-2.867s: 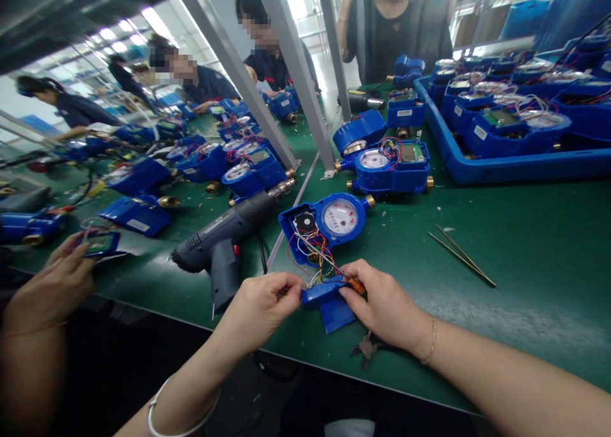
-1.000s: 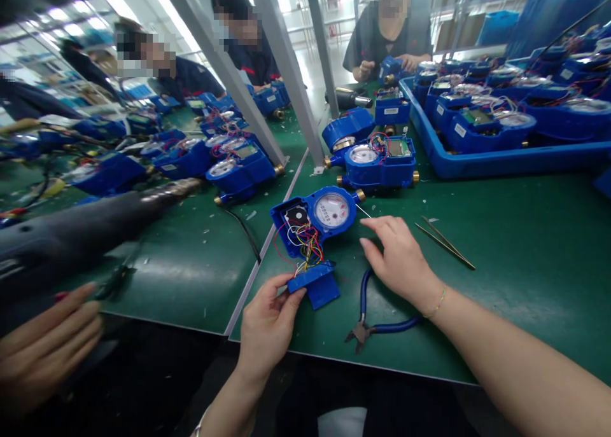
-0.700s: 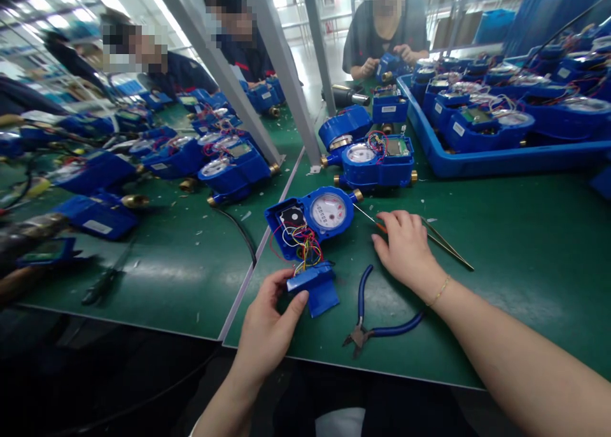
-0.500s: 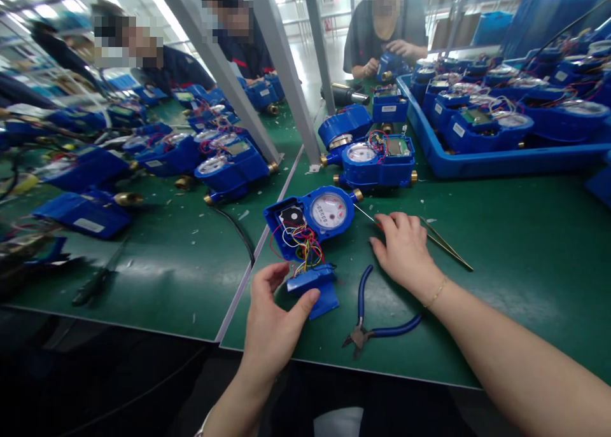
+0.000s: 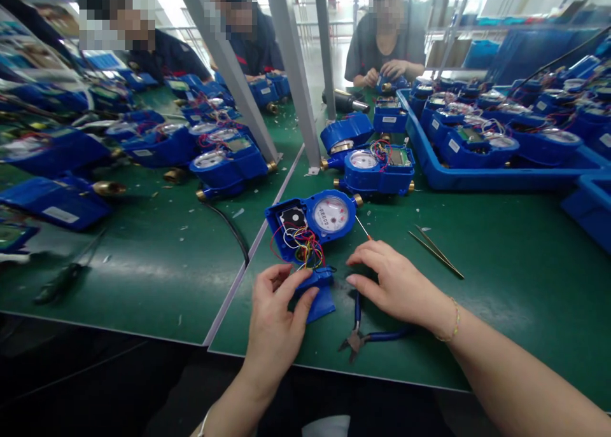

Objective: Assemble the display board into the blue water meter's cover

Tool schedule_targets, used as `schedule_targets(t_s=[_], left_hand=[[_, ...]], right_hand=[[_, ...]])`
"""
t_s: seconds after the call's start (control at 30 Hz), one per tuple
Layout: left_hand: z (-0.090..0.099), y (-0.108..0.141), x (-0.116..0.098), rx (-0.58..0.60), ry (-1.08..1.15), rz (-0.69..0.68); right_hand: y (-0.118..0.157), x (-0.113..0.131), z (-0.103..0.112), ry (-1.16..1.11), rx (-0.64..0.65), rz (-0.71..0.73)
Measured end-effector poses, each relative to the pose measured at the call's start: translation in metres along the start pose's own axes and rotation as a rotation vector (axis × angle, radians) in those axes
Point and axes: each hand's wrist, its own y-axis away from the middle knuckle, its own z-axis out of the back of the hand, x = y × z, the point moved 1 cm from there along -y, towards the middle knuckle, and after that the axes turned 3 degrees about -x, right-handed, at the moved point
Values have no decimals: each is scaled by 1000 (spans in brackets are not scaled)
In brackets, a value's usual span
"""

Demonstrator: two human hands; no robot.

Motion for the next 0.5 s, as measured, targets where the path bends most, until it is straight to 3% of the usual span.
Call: schedule_targets(t_s=[0.27, 0.5], left_hand=[[5, -10, 12, 210, 218, -35], [10, -9, 21, 258, 333, -62]], right_hand=[[-18, 4, -41, -381, -21, -92], [-22, -7, -53, -725, -25, -258]])
